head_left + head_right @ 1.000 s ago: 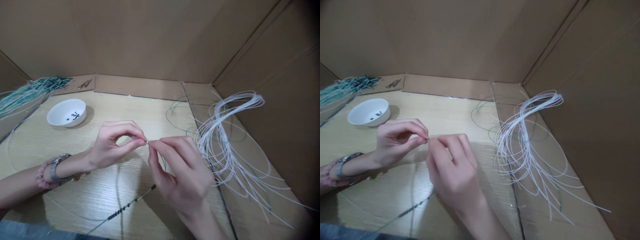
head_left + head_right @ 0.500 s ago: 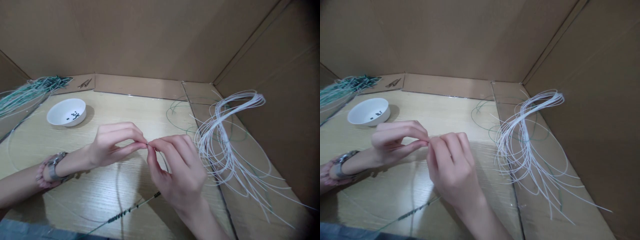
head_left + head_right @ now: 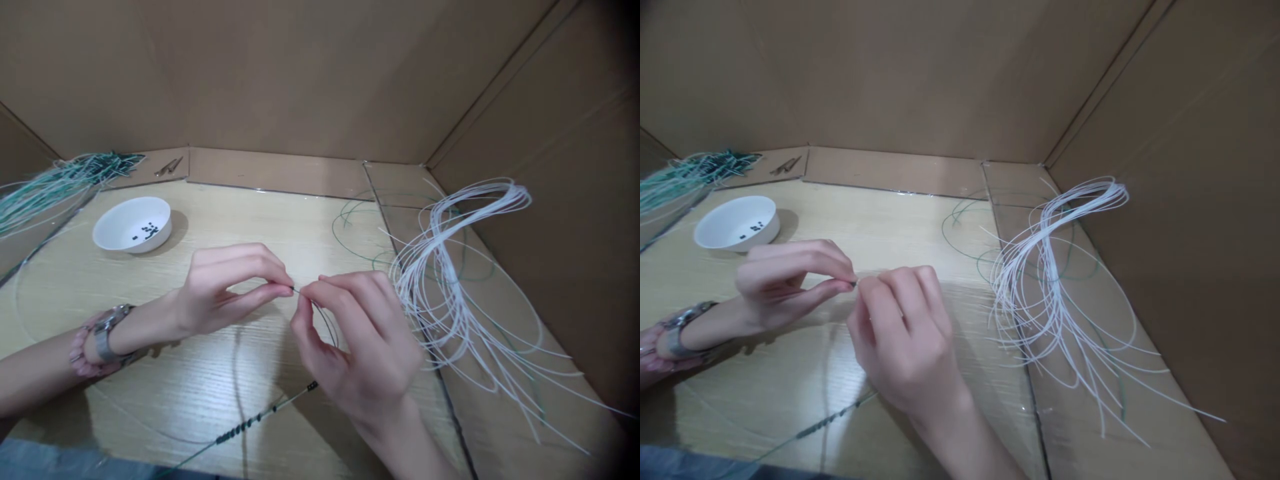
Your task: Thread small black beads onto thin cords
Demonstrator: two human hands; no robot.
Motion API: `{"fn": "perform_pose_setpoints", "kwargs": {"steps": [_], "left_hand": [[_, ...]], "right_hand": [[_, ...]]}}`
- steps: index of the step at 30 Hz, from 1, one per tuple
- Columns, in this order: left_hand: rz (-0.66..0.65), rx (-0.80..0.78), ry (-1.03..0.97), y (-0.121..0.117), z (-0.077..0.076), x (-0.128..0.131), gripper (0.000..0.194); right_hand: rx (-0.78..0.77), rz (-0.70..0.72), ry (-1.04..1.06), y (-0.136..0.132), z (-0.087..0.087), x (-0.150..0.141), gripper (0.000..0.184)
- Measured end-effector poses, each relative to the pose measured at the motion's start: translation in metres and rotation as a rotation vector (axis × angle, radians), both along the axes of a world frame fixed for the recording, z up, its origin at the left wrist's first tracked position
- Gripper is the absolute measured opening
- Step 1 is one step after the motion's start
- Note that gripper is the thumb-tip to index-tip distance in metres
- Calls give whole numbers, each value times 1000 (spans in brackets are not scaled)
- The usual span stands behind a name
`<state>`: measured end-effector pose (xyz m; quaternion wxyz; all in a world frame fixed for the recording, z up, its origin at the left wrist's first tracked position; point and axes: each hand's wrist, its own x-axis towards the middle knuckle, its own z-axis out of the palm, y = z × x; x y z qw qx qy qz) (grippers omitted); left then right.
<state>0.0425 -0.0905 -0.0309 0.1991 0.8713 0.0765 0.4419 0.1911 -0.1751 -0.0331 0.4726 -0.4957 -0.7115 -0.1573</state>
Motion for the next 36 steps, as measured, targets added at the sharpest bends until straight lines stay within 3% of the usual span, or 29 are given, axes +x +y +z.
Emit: {"fn": "perform_pose_setpoints", "kwargs": {"steps": [20, 27, 36], "left_hand": [[-8, -19, 8, 0, 1, 0, 4], [19, -63, -88, 5, -5, 0, 10], [7, -95, -16, 5, -1, 0, 8]], "right_hand": [[-1, 50, 30, 0, -3, 2, 13], [-203, 166, 254, 2, -4, 3, 8], [-173, 170, 240, 5, -6, 2, 11]]}}
